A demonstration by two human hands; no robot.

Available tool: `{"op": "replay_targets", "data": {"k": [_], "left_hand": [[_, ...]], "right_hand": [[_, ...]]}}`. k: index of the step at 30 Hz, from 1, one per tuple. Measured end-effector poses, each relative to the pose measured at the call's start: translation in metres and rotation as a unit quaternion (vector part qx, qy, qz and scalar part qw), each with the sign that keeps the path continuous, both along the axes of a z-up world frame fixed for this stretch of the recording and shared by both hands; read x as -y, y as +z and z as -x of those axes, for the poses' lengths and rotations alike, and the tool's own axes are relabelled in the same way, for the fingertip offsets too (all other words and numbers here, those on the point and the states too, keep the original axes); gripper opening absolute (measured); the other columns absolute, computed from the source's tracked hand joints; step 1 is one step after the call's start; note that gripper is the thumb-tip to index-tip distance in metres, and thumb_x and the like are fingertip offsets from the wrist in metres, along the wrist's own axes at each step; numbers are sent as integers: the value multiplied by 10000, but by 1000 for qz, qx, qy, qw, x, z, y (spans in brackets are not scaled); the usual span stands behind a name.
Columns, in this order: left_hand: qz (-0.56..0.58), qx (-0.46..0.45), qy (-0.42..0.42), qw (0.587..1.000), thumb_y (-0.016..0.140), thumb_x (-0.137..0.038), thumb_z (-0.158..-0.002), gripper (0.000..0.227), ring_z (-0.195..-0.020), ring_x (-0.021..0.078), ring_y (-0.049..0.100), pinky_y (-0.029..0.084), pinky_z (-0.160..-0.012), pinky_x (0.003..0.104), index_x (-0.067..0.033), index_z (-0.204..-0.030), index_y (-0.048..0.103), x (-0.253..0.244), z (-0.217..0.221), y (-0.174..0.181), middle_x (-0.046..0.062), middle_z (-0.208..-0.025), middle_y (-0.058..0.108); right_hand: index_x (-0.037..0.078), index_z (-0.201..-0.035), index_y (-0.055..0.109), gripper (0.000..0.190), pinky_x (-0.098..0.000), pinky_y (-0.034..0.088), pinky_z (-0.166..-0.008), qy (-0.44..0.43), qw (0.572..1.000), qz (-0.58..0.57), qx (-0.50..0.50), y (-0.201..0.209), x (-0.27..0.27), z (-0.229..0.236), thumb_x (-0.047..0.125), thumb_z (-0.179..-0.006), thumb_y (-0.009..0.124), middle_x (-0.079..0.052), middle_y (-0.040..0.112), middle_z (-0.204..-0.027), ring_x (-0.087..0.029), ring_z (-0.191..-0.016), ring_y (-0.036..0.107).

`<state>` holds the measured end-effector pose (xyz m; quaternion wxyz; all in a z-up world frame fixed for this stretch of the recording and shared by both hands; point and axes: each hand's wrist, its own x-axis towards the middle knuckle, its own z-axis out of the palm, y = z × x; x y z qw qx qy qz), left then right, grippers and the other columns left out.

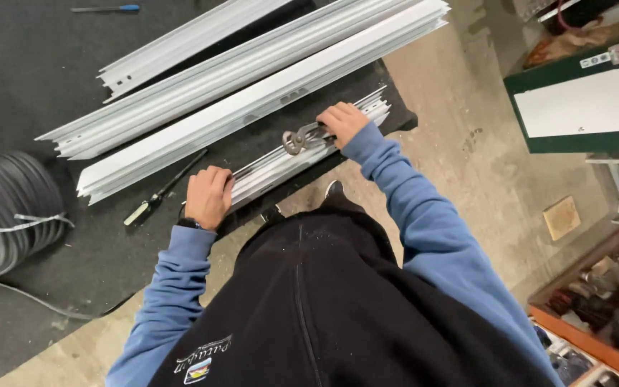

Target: The person assembles white metal frame components on a workbench. They use pliers to bend and secure parts, then insert small metal brackets into the frame slots. The person handles the frame pieces and tools repeatedly, aligning and fitting the components together.

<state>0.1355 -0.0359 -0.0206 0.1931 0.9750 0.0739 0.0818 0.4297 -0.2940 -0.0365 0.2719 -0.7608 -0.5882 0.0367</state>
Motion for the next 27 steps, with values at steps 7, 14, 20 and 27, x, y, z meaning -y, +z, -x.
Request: {"op": "replay_targets", "data": {"k": [7, 14, 20, 27], "left_hand": [[28, -39, 72, 996, 712, -150, -906, 97, -896, 312, 609, 412, -759, 456, -103, -972, 658, 16, -14, 1, 72, -960, 641], [78, -39, 93, 992, 707, -153, -911, 83, -903, 314, 605, 412, -773, 450, -101, -952, 657, 19, -16, -9, 74, -944, 647], [87, -25, 113, 989, 729, -183, -903, 93, -921, 300, 618, 405, -769, 449, -116, -945, 680, 21, -23, 0, 55, -948, 669], [11, 1, 53, 999, 732, -150, -899, 91, -898, 271, 607, 414, -767, 427, -120, -968, 680, 44, -26, 18, 24, -978, 671]], "right_hand": [[41, -1146, 635, 360, -414, 467, -878, 27, 999, 32, -24, -9, -7, -4, 0, -800, 726, -106, 639, -1049, -324, -1004, 580], [52, -1129, 631, 307, -405, 475, -895, 29, 997, 30, -60, -22, -8, -6, 25, -839, 726, -89, 646, -1047, -314, -1023, 586], [75, -1132, 633, 323, -415, 465, -867, 16, 999, 36, 7, 13, -4, 0, 66, -829, 746, -83, 656, -1049, -308, -1013, 597], [77, -1176, 636, 430, -397, 470, -896, -42, 998, 16, -38, 1, 42, 35, 136, -774, 779, -95, 690, -1147, -289, -1091, 637]]}}
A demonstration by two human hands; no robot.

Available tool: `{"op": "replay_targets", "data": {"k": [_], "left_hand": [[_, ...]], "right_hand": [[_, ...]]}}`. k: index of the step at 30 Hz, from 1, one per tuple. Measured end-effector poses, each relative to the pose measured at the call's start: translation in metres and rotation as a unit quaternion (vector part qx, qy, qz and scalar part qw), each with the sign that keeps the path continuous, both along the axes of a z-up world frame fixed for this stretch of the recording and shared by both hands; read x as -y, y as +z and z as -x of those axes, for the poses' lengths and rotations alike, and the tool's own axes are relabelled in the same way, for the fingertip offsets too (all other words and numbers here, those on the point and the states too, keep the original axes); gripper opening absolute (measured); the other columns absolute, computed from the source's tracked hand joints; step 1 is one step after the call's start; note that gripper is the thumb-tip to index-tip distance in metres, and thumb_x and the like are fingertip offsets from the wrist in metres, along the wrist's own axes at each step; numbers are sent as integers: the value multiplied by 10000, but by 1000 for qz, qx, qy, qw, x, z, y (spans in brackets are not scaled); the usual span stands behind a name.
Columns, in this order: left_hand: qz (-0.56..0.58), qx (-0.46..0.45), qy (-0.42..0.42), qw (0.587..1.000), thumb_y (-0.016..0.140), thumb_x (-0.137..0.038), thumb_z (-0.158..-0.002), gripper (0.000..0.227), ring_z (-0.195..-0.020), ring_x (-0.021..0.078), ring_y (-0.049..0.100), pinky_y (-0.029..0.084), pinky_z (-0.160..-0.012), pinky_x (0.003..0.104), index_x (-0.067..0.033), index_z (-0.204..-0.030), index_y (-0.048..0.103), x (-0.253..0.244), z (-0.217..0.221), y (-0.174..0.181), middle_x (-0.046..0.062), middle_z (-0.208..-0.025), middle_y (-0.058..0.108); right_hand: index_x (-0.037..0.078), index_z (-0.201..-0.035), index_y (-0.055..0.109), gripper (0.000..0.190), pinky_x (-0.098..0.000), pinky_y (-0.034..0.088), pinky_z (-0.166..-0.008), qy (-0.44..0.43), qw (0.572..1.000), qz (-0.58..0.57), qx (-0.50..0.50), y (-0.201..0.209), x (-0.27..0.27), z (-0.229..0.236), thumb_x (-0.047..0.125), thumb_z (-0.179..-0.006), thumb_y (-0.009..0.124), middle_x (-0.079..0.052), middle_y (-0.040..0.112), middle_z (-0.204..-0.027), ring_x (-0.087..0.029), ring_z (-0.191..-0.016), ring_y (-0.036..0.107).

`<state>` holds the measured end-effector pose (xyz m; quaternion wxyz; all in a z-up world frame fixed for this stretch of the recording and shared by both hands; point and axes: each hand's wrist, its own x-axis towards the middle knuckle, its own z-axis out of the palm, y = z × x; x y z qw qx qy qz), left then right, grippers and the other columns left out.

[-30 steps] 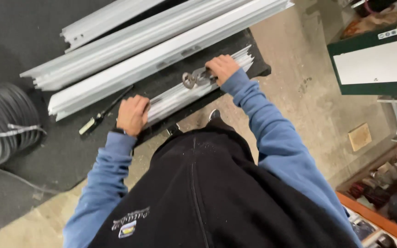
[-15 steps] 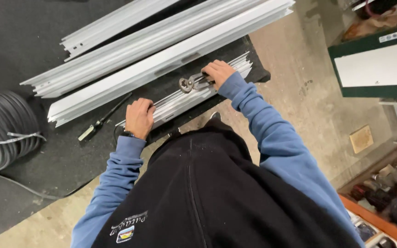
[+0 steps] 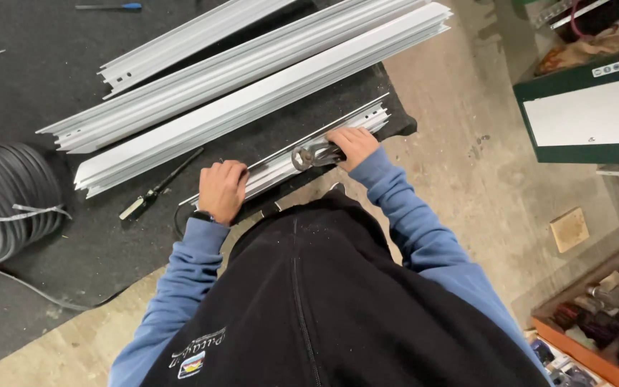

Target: The person assembles white metal frame components on a workbench. They use pliers to bend and secure parts, then insert small metal brackets into the frame slots. The person handles the frame pieces and tools repeatedly, aligning and fitting the components together.

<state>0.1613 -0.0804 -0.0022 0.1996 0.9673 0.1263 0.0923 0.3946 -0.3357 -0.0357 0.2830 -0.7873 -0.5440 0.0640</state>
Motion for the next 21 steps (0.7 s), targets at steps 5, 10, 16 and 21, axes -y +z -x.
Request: {"op": "replay_targets", "data": {"k": [5, 10, 16, 21], "left_hand": [[-6, 40, -64, 997, 733, -121, -919, 102, -875, 260, 598, 420, -752, 403, -99, -988, 662, 13, -30, -13, 34, -998, 662], [9, 40, -66, 997, 715, -76, -880, 125, -849, 269, 588, 416, -753, 408, -97, -983, 649, 24, -40, -29, 47, -971, 654], [4, 41, -62, 997, 697, -68, -871, 127, -833, 273, 578, 408, -742, 413, -101, -982, 644, 28, -43, -32, 46, -961, 651], [5, 62, -56, 996, 701, -80, -894, 111, -834, 274, 580, 404, -737, 415, -98, -989, 647, 38, -52, -33, 50, -947, 652]], "right_hand": [[85, -1181, 660, 432, -380, 474, -926, -53, 997, -44, 18, -14, 6, 9, 118, -767, 777, -73, 712, -1200, -246, -1157, 658], [101, -1174, 670, 431, -381, 483, -967, -63, 995, -71, 19, -27, 8, 14, 90, -759, 786, -44, 719, -1187, -227, -1185, 653], [84, -1174, 668, 438, -388, 477, -954, -50, 996, -79, 1, -23, 9, 14, 85, -752, 788, -58, 715, -1200, -249, -1190, 647], [84, -1173, 670, 436, -383, 475, -952, -43, 996, -78, 7, -20, 11, 15, 76, -753, 786, -59, 716, -1210, -248, -1191, 649]]}}
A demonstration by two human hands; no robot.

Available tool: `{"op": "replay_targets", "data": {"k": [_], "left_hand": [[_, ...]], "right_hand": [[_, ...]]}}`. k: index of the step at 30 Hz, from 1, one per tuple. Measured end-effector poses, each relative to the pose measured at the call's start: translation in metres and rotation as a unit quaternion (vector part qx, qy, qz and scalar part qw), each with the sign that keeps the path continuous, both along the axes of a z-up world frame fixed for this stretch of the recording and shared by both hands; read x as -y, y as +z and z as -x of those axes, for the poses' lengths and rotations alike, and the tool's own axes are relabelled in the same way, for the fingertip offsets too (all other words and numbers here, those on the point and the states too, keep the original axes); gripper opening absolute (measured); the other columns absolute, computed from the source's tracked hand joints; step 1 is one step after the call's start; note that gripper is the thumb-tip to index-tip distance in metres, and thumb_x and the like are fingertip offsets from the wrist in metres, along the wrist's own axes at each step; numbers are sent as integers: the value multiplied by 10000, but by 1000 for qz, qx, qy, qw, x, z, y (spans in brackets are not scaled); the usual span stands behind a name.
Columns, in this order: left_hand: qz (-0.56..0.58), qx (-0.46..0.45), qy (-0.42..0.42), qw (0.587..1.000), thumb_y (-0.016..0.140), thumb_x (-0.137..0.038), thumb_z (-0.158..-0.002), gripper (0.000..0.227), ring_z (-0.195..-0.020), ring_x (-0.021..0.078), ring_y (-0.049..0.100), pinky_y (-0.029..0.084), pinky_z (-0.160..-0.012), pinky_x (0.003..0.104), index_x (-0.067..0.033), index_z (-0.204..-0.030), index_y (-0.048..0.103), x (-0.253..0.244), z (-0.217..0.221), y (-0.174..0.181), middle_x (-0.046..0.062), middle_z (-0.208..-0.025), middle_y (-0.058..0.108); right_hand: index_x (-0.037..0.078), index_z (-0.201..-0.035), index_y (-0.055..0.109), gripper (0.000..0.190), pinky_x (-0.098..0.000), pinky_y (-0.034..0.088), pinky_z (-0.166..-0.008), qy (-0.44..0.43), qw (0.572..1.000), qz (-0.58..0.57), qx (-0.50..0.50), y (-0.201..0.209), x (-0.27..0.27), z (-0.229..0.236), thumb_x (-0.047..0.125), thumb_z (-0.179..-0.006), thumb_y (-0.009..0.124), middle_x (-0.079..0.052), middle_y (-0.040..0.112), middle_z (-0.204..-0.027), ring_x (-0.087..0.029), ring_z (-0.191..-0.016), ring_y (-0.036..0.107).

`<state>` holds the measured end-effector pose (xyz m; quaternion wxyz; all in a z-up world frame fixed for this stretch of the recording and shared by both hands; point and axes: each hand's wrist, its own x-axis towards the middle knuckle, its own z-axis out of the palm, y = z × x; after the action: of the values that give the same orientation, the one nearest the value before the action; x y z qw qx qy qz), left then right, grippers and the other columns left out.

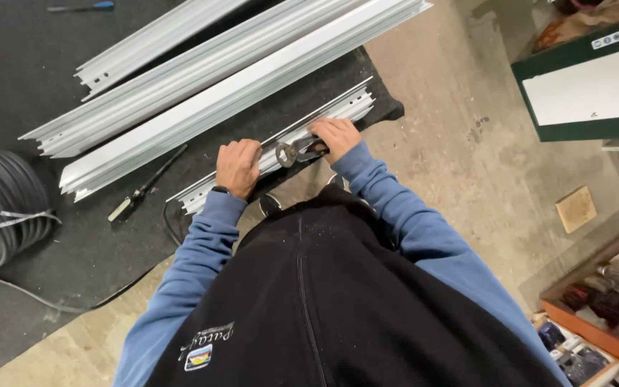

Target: The person assembles white metal frame components on a workbench. They use pliers to bend and secure parts, then insert small metal brackets into the frame slots. The person handles the frame pieces and tools repeatedly, aligning and fitting the components together.

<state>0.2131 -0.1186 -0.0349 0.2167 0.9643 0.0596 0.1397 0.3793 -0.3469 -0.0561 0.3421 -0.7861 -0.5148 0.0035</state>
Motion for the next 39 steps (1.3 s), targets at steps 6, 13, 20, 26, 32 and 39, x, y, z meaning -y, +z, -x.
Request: {"op": "replay_targets", "data": {"k": [6, 13, 20, 26, 32, 39], "left_hand": [[33, 2, -1, 999, 708, -101, -907, 99, -852, 289, 599, 414, -726, 427, -99, -991, 657, 5, -24, -15, 63, -929, 668], [206, -101, -107, 967, 736, -148, -866, 128, -830, 321, 686, 549, -734, 412, -63, -957, 707, -11, -82, -3, 113, -907, 693], [175, -155, -221, 947, 771, -186, -823, 161, -782, 335, 703, 559, -683, 410, -65, -924, 736, 0, -146, -20, 132, -869, 710], [122, -157, -204, 959, 735, -174, -846, 106, -777, 346, 698, 552, -673, 433, -73, -877, 721, 26, -170, -32, 119, -844, 706], [86, -149, -209, 963, 729, -158, -853, 102, -819, 362, 683, 544, -699, 451, -64, -885, 704, 38, -173, -20, 131, -879, 704], [126, -153, -158, 967, 762, -171, -841, 152, -819, 349, 700, 561, -711, 420, -58, -932, 716, 24, -144, -13, 142, -898, 705]], "right_hand": [[91, -1174, 671, 437, -384, 481, -964, 2, 1000, 1, 7, 1, -1, -2, 88, -753, 787, -53, 715, -1208, -245, -1189, 646], [102, -1163, 671, 404, -378, 484, -965, -4, 1000, -7, 7, -4, 2, -3, 94, -777, 789, -30, 718, -1211, -227, -1206, 647], [95, -1137, 668, 382, -383, 486, -971, 1, 1000, -31, -1, -14, 6, -9, 207, -803, 817, -40, 711, -1226, -237, -1211, 634], [76, -1138, 670, 362, -396, 489, -990, 7, 999, -37, 10, -24, 12, -8, 253, -846, 789, -59, 699, -1215, -250, -1211, 632], [55, -1154, 661, 354, -410, 482, -992, 15, 1000, -19, -2, -22, 16, -7, 263, -887, 767, -93, 689, -1210, -273, -1183, 622], [71, -1204, 652, 395, -393, 478, -1015, 7, 999, -29, 15, -23, 15, -10, 252, -867, 752, -65, 685, -1267, -251, -1248, 612]]}}
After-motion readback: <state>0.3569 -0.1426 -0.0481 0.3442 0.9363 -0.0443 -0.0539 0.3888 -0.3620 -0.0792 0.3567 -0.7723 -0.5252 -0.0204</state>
